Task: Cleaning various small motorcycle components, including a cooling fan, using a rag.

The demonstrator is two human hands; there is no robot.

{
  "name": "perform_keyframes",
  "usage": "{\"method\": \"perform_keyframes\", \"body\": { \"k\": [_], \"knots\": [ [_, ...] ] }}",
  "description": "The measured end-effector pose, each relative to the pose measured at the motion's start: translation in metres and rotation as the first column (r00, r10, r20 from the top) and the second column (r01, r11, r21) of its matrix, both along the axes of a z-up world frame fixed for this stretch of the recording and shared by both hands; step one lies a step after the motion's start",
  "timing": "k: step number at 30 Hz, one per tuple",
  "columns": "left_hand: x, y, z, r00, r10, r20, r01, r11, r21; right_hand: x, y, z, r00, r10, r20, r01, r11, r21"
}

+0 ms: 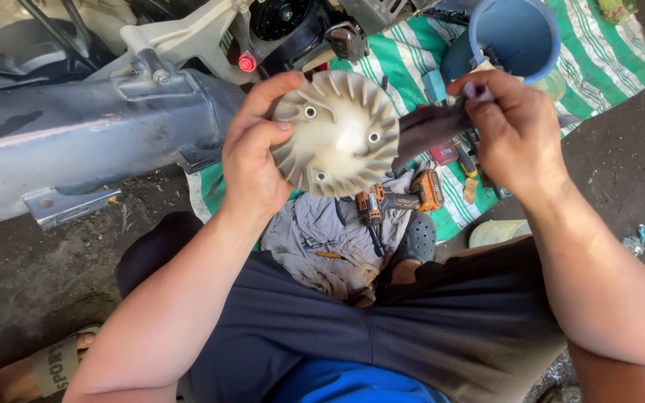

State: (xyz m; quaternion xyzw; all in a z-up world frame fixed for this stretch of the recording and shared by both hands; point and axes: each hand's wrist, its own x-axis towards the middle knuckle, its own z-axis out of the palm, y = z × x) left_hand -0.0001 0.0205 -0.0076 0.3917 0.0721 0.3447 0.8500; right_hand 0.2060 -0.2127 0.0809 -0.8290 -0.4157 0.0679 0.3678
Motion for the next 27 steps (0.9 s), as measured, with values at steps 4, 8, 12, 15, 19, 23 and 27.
{"method": "perform_keyframes", "body": {
  "k": [4,8,12,15,19,23,27],
  "knots": [
    [-0.003,-0.001,0.002,0.993,0.116,0.002,-0.113,0.959,0.261,0.03,0.009,-0.036,0.704,-0.058,-0.708,0.331,0.909,0.254],
    [-0.008,-0.006,0.008,0.988,0.156,0.013,-0.146,0.886,0.441,0.02,0.016,-0.036,0.394,0.212,-0.894,0.469,0.791,0.394],
    [-0.012,-0.012,0.016,0.971,0.239,-0.021,-0.18,0.781,0.599,-0.002,0.023,-0.029,0.372,0.248,-0.894,0.475,0.777,0.413],
    [-0.008,-0.011,0.012,0.963,0.271,0.001,-0.211,0.748,0.63,0.002,0.024,-0.048,0.416,0.237,-0.878,0.414,0.811,0.414],
    [-0.006,-0.007,0.009,0.956,0.291,0.038,-0.248,0.73,0.637,-0.01,0.034,-0.048,0.541,0.195,-0.818,0.349,0.833,0.43],
    [-0.005,-0.006,0.008,0.956,0.291,0.041,-0.25,0.732,0.633,-0.008,0.03,-0.052,0.538,0.235,-0.81,0.297,0.846,0.443],
    [-0.01,-0.009,0.02,0.954,0.299,-0.019,-0.216,0.729,0.65,-0.004,0.023,-0.044,0.797,0.322,-0.51,-0.107,0.908,0.406]
  ]
}}
